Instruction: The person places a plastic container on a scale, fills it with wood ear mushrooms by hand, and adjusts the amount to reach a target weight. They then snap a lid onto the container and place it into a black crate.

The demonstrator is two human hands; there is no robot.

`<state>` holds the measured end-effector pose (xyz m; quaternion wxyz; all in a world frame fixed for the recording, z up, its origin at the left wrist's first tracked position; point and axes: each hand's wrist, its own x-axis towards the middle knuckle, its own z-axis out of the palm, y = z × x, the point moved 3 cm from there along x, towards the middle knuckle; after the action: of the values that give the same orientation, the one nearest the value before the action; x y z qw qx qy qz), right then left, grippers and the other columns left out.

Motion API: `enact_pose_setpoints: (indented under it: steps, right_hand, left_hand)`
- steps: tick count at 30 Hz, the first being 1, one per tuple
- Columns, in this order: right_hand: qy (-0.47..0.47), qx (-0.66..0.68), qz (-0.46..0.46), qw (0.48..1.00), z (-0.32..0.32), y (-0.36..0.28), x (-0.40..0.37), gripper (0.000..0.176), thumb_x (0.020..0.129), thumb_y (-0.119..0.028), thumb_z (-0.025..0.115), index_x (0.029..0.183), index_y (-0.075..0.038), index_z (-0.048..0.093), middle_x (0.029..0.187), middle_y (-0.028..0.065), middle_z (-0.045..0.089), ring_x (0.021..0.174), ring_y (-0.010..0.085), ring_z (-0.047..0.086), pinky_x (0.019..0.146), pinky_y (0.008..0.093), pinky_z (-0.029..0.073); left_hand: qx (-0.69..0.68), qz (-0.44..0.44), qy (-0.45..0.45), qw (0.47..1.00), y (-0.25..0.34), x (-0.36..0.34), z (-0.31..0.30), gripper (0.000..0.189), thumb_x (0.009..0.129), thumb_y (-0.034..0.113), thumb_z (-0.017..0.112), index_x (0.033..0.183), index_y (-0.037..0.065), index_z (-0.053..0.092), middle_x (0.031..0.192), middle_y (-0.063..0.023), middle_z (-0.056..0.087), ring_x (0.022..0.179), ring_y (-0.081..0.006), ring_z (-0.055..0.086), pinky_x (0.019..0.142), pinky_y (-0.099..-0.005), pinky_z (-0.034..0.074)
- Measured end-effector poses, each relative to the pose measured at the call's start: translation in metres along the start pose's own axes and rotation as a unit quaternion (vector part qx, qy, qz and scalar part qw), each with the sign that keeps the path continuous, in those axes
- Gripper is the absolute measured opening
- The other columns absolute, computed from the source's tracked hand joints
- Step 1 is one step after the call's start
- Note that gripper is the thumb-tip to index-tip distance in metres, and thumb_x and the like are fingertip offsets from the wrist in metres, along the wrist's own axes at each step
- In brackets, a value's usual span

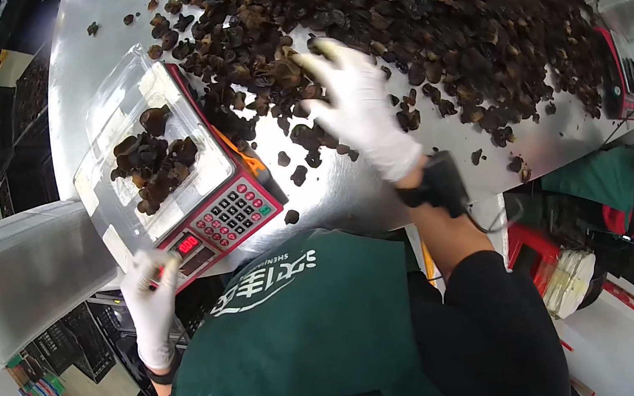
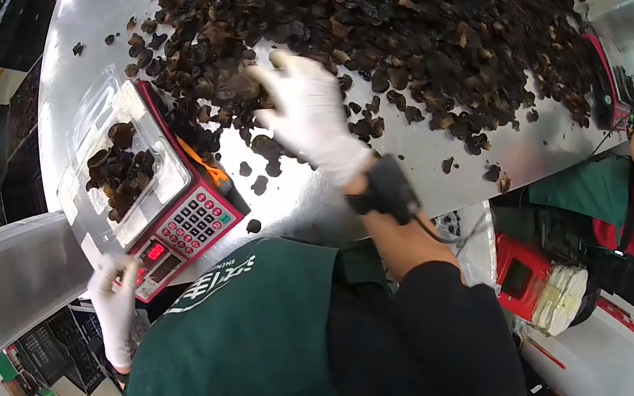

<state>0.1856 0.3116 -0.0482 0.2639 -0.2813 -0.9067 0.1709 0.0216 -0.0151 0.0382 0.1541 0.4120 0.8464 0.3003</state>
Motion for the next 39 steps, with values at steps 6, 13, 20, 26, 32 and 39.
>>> enact_pose_setpoints:
  steps: [6, 13, 20, 26, 32, 39]
  right_hand:
    - [-0.077, 0.033, 0.056, 0.995, 0.01, 0.081, -0.051, 0.026, 0.081, -0.01, 0.07, 0.107, -0.015, 0.071, 0.118, 0.0062, 0.063, 0.114, 0.0264, 0.055, 0.097, 0.0374, 0.048]
    - [-0.082, 0.03, 0.044, 0.995, 0.013, 0.047, 0.006, 0.038, 0.082, -0.029, 0.072, 0.118, -0.016, 0.066, 0.127, 0.0069, 0.057, 0.117, 0.0289, 0.055, 0.097, 0.0404, 0.05]
    - [-0.053, 0.108, -0.021, 0.993, 0.059, 0.063, 0.02, 0.019, 0.082, -0.021, 0.071, 0.099, -0.015, 0.073, 0.095, 0.006, 0.064, 0.097, 0.027, 0.062, 0.087, 0.0377, 0.052]
    - [-0.121, 0.107, 0.049, 0.986, 0.033, 0.019, 0.04, 0.032, 0.083, -0.024, 0.072, 0.114, -0.017, 0.07, 0.11, 0.0094, 0.064, 0.105, 0.0304, 0.063, 0.086, 0.0386, 0.054]
    - [-0.175, 0.086, 0.017, 0.981, 0.076, 0.05, 0.053, 0.034, 0.078, -0.021, 0.073, 0.108, -0.005, 0.072, 0.098, 0.0158, 0.072, 0.091, 0.0333, 0.069, 0.083, 0.0386, 0.055]
    - [-0.263, 0.463, 0.233, 0.813, 0.03, 0.047, 0.043, 0.041, 0.086, -0.011, 0.071, 0.123, 0.006, 0.063, 0.106, 0.0087, 0.071, 0.089, 0.0129, 0.067, 0.079, 0.0284, 0.055]
  left_hand:
    - [0.009, -0.123, -0.076, 0.989, -0.03, -0.022, -0.017, 0.023, 0.088, 0.008, 0.073, 0.075, -0.005, 0.059, 0.071, -0.0069, 0.054, 0.066, -0.0166, 0.047, 0.063, -0.0285, 0.04]
    - [0.022, -0.094, -0.002, 0.995, -0.01, -0.016, -0.023, 0.018, 0.091, 0.008, 0.069, 0.08, -0.004, 0.063, 0.074, -0.007, 0.059, 0.069, -0.0162, 0.051, 0.068, -0.0286, 0.043]
    - [-0.011, -0.105, 0.026, 0.994, -0.019, -0.026, -0.027, 0.017, 0.093, 0.008, 0.068, 0.08, -0.003, 0.065, 0.075, -0.0061, 0.06, 0.071, -0.0157, 0.054, 0.069, -0.0276, 0.043]
    - [0.005, -0.126, 0.052, 0.991, -0.024, -0.032, -0.034, 0.017, 0.092, 0.009, 0.068, 0.08, -0.003, 0.064, 0.075, -0.0064, 0.059, 0.071, -0.0154, 0.054, 0.069, -0.0278, 0.043]
    - [-0.009, -0.094, 0.064, 0.993, -0.012, -0.024, -0.036, 0.017, 0.09, 0.007, 0.069, 0.081, -0.005, 0.062, 0.075, -0.0077, 0.059, 0.07, -0.0156, 0.053, 0.067, -0.0273, 0.043]
    - [-0.049, -0.127, 0.089, 0.987, -0.021, -0.027, -0.038, 0.018, 0.093, 0.008, 0.068, 0.082, -0.005, 0.064, 0.076, -0.0066, 0.059, 0.069, -0.0121, 0.051, 0.065, -0.0251, 0.041]
